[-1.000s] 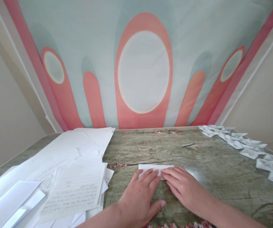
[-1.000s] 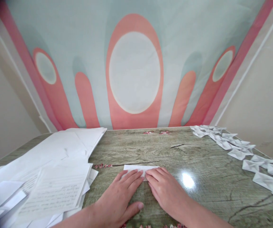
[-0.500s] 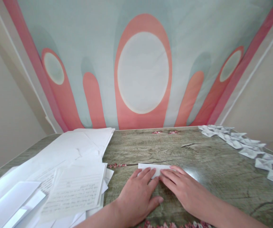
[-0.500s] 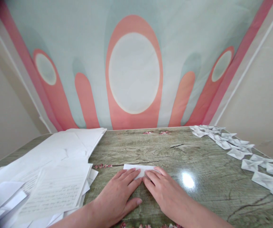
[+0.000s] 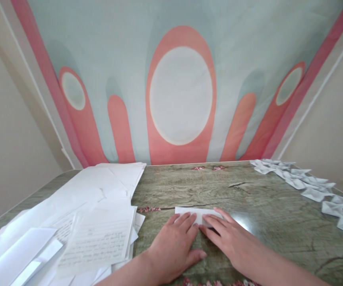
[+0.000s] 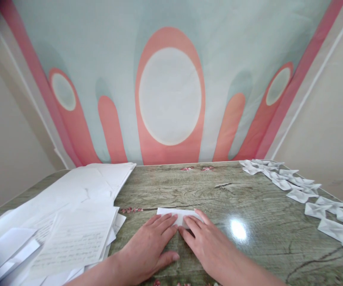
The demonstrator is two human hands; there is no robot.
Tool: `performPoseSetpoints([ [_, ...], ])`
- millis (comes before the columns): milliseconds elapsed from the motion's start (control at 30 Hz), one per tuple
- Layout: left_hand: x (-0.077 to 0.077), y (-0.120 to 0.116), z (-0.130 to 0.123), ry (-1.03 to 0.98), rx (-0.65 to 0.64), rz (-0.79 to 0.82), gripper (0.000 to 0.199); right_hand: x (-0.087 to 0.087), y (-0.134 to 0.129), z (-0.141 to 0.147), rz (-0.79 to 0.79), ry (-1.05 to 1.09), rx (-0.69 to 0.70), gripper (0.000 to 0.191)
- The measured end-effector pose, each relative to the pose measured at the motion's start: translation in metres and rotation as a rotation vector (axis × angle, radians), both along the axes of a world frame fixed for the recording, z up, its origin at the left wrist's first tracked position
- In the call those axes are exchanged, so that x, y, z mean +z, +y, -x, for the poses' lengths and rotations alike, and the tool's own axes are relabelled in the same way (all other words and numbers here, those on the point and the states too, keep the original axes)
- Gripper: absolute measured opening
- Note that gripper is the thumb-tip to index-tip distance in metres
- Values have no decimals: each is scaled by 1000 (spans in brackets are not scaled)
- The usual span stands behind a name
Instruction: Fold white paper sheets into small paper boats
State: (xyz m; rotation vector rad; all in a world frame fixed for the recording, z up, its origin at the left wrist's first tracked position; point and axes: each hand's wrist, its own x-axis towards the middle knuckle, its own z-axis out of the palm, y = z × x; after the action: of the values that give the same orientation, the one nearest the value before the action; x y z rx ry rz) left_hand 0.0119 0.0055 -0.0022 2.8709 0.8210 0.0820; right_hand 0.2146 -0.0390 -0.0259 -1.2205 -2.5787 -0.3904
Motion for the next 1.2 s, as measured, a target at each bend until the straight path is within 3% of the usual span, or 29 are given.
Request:
performPoseSetpoints([
  [400, -1, 1, 0, 9, -9, -16, 54, -9, -4, -11, 60, 5, -122, 25],
  [567, -2, 1, 0, 9, -7, -20, 54, -24, -7, -23, -8, -21, -224, 22],
  [767, -2, 1, 1, 16, -11, -25, 54, -35, -7, -28, -16, -94, -251, 21],
  [967, -3, 1, 1, 14, -11, -24, 52, -29, -9, -28, -18, -103, -268, 22],
  [1200, -4, 2, 0, 9, -12, -47, 52, -8, -5, -26, -10, -145, -297, 20],
])
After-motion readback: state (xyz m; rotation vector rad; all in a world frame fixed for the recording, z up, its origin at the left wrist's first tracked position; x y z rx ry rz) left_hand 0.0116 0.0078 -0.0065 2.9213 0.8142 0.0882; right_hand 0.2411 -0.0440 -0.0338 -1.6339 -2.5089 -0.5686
